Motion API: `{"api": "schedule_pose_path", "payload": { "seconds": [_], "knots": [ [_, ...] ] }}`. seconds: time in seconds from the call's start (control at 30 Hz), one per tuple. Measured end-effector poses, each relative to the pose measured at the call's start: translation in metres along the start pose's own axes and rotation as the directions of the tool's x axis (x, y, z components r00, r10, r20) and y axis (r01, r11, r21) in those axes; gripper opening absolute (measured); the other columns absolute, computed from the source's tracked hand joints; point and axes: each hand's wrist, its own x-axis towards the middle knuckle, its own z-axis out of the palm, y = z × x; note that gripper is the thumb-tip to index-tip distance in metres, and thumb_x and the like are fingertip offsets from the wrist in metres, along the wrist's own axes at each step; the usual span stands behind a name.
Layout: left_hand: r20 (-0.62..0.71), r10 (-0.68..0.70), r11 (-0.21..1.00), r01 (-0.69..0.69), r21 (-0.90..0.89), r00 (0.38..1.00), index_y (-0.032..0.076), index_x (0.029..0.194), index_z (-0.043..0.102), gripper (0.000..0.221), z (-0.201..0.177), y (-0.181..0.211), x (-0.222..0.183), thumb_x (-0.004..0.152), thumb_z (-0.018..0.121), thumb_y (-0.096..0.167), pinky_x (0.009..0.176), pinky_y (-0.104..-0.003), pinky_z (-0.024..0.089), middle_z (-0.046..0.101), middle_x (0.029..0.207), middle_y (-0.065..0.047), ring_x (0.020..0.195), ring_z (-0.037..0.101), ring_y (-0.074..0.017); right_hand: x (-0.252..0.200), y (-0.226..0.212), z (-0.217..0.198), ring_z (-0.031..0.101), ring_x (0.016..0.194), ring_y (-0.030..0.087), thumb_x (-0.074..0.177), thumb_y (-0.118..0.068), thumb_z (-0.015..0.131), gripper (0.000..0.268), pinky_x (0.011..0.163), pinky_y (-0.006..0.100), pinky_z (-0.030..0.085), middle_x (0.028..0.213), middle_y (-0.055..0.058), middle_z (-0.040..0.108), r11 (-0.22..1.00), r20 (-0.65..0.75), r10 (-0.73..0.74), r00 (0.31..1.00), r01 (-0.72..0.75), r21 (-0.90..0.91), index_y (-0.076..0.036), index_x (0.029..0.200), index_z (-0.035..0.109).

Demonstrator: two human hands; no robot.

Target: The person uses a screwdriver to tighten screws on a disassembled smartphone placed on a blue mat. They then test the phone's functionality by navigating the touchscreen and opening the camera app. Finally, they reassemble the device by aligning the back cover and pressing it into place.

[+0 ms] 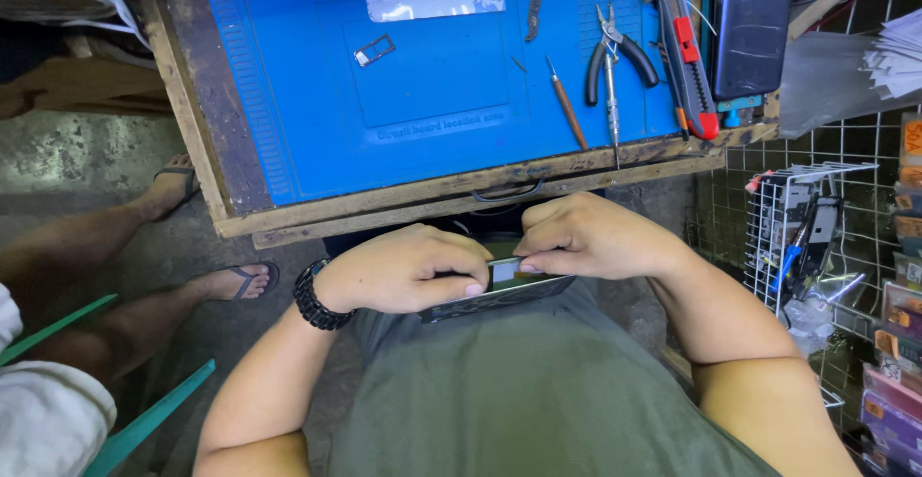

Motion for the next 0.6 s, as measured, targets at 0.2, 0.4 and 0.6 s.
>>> {"api": "schedule_pose_path", "payload": {
  "seconds": [0.2,0.4,0.6],
  "knots": [
    [0.118,-0.213,0.920,0.158,0.358,0.970,0.007,0.090,0.066,0.033,0.000,0.025,0.028,0.093,0.065,0.039,0.068,-0.050,0.049,0.067,0.078,-0.015,0.077,0.065,-0.0371,0.000,0.011,0.000,0.067,0.074,0.025,0.087,-0.020,0.075,0.019,0.065,0.038,0.050,0.077,0.008,0.064,1.000,0.004,0.004,1.000,-0.004,0.014,-0.003,0.096,0.076],
    [0.014,-0.135,0.922,0.120,0.369,0.991,0.005,0.087,0.062,0.029,0.001,0.020,0.022,0.092,0.065,0.033,0.066,-0.051,0.048,0.065,0.081,-0.013,0.078,0.064,-0.0377,-0.014,0.021,-0.014,0.070,0.081,0.026,0.088,-0.020,0.073,0.023,0.070,0.037,0.054,0.087,0.009,0.070,0.998,-0.074,-0.008,0.997,0.013,0.064,-0.001,0.101,0.075],
    [-0.013,-0.174,0.930,0.168,0.327,0.985,0.006,0.087,0.063,0.028,0.005,0.014,0.016,0.093,0.065,0.034,0.065,-0.049,0.049,0.064,0.081,-0.011,0.076,0.065,-0.0350,-0.011,0.023,-0.010,0.068,0.076,0.025,0.087,-0.019,0.074,0.018,0.066,0.037,0.052,0.079,0.008,0.066,0.999,-0.113,-0.021,0.993,0.019,-0.027,-0.002,0.095,0.076]
  ]
}}
